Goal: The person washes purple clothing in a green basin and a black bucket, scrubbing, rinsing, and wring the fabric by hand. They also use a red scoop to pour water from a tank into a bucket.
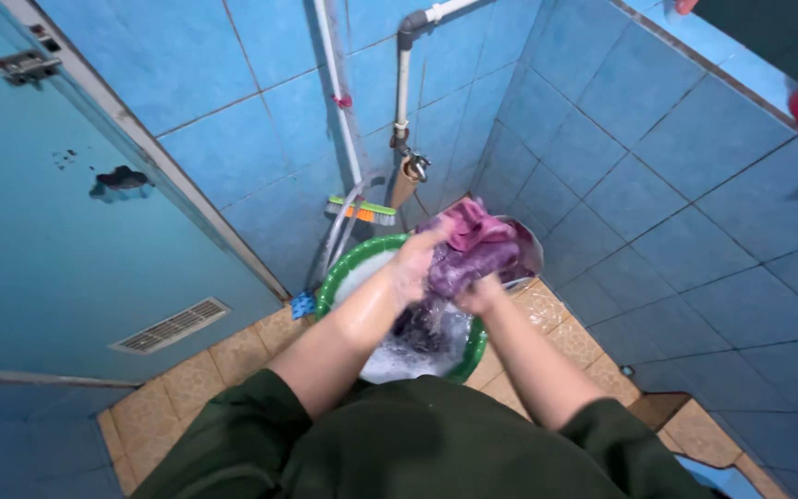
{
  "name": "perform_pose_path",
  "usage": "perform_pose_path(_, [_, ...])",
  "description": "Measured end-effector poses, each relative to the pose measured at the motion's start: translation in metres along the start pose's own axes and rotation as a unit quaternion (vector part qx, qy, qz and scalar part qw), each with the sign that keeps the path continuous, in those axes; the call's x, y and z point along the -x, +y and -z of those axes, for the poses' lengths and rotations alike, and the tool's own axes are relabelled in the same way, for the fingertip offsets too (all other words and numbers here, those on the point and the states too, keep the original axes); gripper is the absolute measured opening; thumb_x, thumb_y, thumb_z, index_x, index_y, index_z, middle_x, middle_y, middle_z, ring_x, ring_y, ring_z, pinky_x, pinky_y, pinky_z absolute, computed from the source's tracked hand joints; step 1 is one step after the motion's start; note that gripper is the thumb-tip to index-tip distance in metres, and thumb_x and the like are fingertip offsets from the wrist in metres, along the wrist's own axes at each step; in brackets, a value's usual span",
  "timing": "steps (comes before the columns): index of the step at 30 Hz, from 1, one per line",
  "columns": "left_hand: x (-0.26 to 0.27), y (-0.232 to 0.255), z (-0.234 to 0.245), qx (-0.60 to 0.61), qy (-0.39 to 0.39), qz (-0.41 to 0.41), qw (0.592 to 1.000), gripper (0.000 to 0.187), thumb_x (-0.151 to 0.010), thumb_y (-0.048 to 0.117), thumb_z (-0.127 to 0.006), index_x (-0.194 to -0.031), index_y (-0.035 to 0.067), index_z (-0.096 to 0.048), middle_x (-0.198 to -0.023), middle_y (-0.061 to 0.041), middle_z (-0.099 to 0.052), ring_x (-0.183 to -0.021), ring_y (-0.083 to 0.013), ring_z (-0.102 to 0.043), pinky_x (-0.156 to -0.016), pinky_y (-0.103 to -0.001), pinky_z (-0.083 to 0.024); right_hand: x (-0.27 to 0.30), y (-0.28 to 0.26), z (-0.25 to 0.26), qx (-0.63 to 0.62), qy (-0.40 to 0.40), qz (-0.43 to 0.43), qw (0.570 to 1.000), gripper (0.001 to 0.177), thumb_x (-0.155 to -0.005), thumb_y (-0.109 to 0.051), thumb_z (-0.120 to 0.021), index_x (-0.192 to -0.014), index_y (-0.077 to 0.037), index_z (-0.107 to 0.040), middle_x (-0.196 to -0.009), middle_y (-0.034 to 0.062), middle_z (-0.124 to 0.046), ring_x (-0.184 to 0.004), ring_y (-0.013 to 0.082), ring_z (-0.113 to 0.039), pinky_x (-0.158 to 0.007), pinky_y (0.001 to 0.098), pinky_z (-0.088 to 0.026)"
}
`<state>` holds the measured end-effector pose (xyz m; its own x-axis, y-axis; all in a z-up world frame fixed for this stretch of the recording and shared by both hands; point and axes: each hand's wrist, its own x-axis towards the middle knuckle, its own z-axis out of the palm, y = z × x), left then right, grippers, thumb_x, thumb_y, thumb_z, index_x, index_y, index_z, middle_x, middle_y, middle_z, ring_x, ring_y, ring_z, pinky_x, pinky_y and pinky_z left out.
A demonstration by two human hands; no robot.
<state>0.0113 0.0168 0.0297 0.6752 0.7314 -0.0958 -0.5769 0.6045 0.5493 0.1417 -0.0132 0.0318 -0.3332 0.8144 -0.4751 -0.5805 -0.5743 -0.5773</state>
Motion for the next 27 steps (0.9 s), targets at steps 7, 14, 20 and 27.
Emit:
perform_pose_path(7, [0.033,0.065,0.106,-0.072,0.125,-0.011,0.989,0.036,-0.093,0.02,-0.067,-0.125,0.004,-0.065,-0.122,-0.015,-0.071,-0.116,-0.0316,-0.067,-0.106,-0.049,-0.052,0.05,-0.061,0.025,-0.082,-0.073,0.167,0.98,0.046,-0.089,-0.032,-0.046,-0.107,0.002,-0.071,-0.113,0.0212,-0.072,-0.108,0.0367,-0.068,-0.097,0.0515,-0.052])
perform_pose_path(14, [0.07,0.089,0.059,0.144,-0.009,-0.042,0.989,0.043,-0.09,0.033,-0.063,-0.126,0.009,-0.064,-0.127,-0.016,-0.068,-0.12,-0.035,-0.066,-0.108,-0.053,-0.047,0.003,-0.05,0.075,0.547,0.031,0.262,0.795,0.021,-0.089,-0.008,-0.073,-0.089,0.013,-0.07,-0.099,0.0293,-0.058,-0.095,0.0415,-0.052,-0.086,0.0534,-0.046])
perform_pose_path(20, [0.014,0.045,0.052,0.166,0.126,0.058,0.976,0.032,-0.098,0.034,-0.061,-0.119,0.01,-0.064,-0.113,-0.011,-0.071,-0.104,-0.0294,-0.069,-0.093,-0.047,-0.056,0.005,-0.027,-0.021,0.412,0.004,0.465,0.783,0.015,-0.085,-0.009,-0.067,-0.097,-0.003,-0.073,-0.127,0.0039,-0.066,-0.099,0.0237,-0.068,-0.081,0.0391,-0.055])
perform_pose_path(27, [-0.017,-0.002,0.1,0.119,0.054,0.1,0.986,0.038,-0.098,0.041,-0.06,-0.116,0.009,-0.067,-0.11,-0.012,-0.073,-0.099,-0.0284,-0.07,-0.087,-0.044,-0.057,-0.054,0.019,-0.028,0.68,0.129,0.585,0.424,0.013,-0.072,-0.023,-0.075,-0.077,-0.012,-0.069,-0.081,0.0098,-0.069,-0.079,0.0306,-0.067,-0.072,0.0412,-0.055])
